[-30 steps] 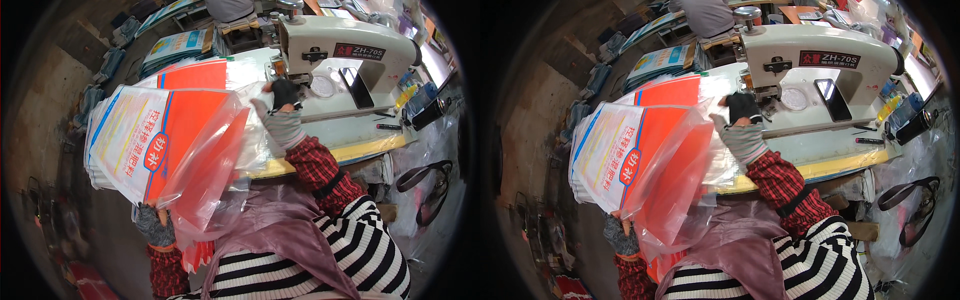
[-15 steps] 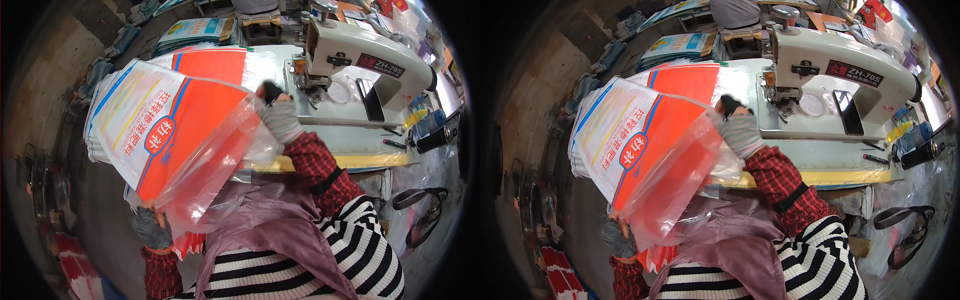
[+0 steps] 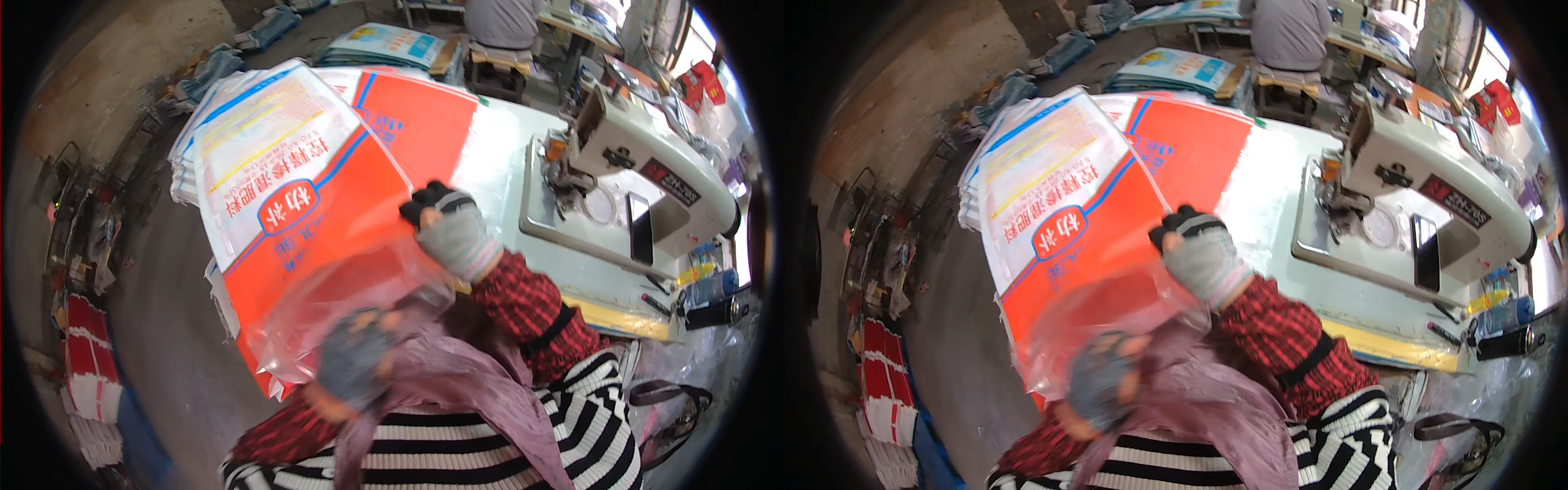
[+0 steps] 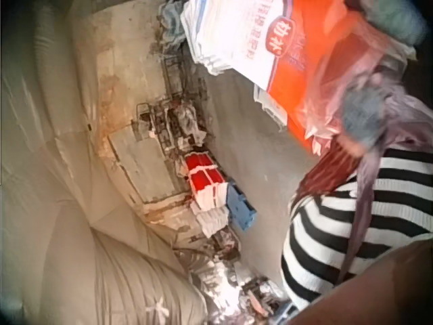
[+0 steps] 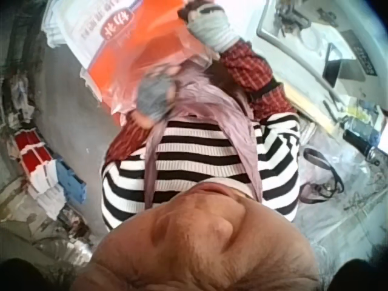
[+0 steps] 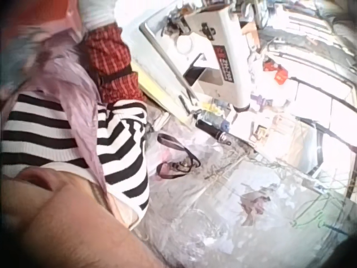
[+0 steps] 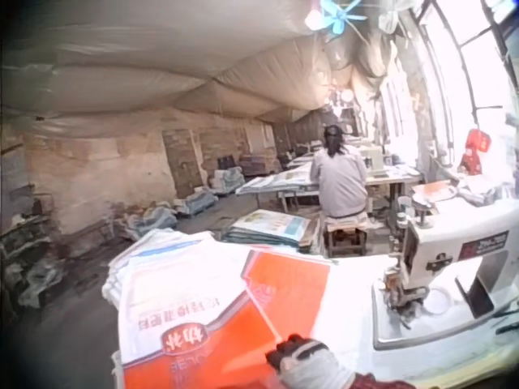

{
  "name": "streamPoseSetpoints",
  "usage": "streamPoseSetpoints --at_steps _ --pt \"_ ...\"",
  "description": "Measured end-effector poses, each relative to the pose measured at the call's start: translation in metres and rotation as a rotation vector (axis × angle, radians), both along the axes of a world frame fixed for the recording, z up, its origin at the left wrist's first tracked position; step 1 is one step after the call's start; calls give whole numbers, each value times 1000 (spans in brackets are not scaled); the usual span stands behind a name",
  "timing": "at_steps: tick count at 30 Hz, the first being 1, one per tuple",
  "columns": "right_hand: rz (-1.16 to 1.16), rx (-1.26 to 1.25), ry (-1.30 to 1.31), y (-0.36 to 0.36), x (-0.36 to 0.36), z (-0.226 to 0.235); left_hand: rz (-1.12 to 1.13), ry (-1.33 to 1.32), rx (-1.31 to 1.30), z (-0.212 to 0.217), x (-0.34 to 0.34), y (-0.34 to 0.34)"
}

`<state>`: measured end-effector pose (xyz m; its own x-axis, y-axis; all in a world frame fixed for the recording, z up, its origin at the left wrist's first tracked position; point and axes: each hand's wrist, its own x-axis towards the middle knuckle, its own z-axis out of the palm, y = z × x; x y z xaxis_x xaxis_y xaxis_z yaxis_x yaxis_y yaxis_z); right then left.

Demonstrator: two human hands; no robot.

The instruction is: The person inserts a plastic liner into a woven bag, aligns the top edges, and feeds them through a sewing machine. After sewing, they pull the bag through to cut the thread and place it onto a stack.

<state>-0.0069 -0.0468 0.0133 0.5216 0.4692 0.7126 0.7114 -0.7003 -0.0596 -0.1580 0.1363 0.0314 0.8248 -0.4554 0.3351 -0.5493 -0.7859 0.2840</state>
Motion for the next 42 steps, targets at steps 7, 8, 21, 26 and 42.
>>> streamPoseSetpoints --at_steps 7,8,21,26,42 --pt "99 -32 473 -62 -58 -47 257 96 -3 -91 46 119" --pt "80 -54 475 -71 -62 -51 222 105 -91 -107 6 155" --pt "118 -7 531 -12 -37 -44 58 220 -1198 -26 -14 226" --pt "94 63 454 -17 -40 -44 139 -138 -1522 -11 -23 197" --pt "113 88 344 -42 -56 -44 638 -221 -1325 66 21 143"
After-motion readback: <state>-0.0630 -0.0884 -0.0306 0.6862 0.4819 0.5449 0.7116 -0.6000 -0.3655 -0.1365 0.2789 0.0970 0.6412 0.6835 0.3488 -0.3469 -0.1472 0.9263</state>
